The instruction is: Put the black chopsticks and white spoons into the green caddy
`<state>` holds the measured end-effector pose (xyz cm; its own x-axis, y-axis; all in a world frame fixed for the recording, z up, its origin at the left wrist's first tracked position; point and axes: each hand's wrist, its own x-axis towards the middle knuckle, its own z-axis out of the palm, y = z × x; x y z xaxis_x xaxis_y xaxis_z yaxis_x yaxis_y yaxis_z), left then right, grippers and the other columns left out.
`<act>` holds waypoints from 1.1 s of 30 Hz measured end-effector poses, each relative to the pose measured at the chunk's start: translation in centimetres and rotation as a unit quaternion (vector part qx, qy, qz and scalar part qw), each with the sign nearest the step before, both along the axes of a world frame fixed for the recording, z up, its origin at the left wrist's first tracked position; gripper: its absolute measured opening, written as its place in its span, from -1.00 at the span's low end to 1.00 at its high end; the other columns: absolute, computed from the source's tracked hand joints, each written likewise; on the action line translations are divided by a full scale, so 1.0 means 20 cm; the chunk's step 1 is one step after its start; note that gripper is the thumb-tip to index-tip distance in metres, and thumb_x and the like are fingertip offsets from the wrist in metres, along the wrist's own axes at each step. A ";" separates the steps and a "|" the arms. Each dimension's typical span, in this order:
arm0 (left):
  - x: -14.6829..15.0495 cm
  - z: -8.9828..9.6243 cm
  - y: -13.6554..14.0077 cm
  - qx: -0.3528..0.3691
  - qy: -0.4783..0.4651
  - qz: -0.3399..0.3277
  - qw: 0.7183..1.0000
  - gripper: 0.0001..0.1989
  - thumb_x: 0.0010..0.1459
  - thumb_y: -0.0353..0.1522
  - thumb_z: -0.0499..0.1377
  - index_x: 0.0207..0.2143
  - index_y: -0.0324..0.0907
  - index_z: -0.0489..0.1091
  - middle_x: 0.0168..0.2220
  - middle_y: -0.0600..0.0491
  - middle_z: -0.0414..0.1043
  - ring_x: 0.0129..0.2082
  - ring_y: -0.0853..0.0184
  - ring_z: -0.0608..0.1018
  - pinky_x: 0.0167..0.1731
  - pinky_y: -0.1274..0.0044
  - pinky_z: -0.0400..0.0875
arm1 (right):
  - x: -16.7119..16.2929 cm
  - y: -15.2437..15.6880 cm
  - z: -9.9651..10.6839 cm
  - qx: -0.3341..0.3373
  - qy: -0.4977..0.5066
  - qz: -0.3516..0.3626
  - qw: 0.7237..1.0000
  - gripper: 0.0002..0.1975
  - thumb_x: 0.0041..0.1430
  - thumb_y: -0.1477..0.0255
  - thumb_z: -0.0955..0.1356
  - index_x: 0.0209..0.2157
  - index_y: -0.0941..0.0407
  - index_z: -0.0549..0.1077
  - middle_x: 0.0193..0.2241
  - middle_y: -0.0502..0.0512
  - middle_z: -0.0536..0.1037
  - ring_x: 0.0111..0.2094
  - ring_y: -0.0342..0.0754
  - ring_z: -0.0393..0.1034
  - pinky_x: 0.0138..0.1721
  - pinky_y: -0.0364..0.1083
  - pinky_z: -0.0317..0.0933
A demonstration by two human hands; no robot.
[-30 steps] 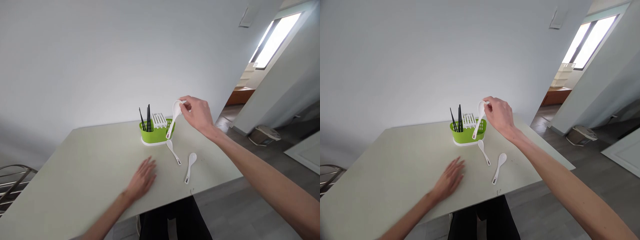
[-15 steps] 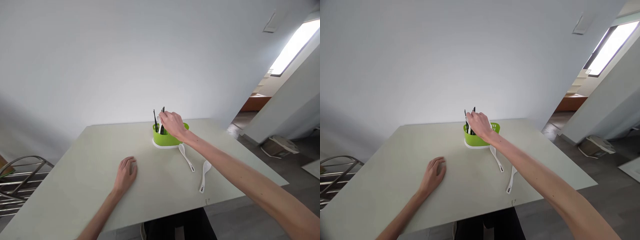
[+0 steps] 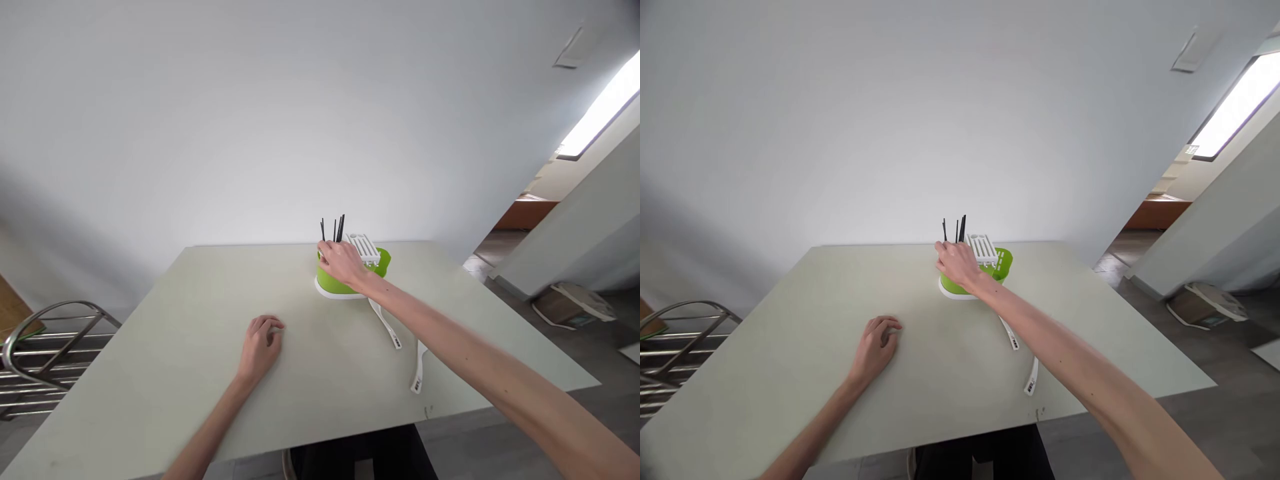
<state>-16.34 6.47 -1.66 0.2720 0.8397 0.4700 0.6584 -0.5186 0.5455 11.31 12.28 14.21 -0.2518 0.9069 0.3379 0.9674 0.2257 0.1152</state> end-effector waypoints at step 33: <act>0.04 0.09 0.00 -0.033 0.032 0.049 0.998 -0.76 0.12 -0.29 0.08 -0.31 -0.06 0.56 -0.24 -0.02 0.64 -0.17 0.13 0.59 -0.08 0.32 0.52 | 1.14 -0.91 -0.51 -0.230 0.281 -0.186 0.913 -0.66 0.31 0.21 0.35 0.00 0.11 0.51 -0.11 0.25 0.66 -0.14 0.12 0.55 -0.15 -0.02 0.29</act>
<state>-15.57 6.56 0.12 0.2150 0.8926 0.3963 0.7388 -0.4140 0.5318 34.09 -5.97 3.92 0.1979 0.9729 -0.1196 0.8642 -0.2308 -0.4470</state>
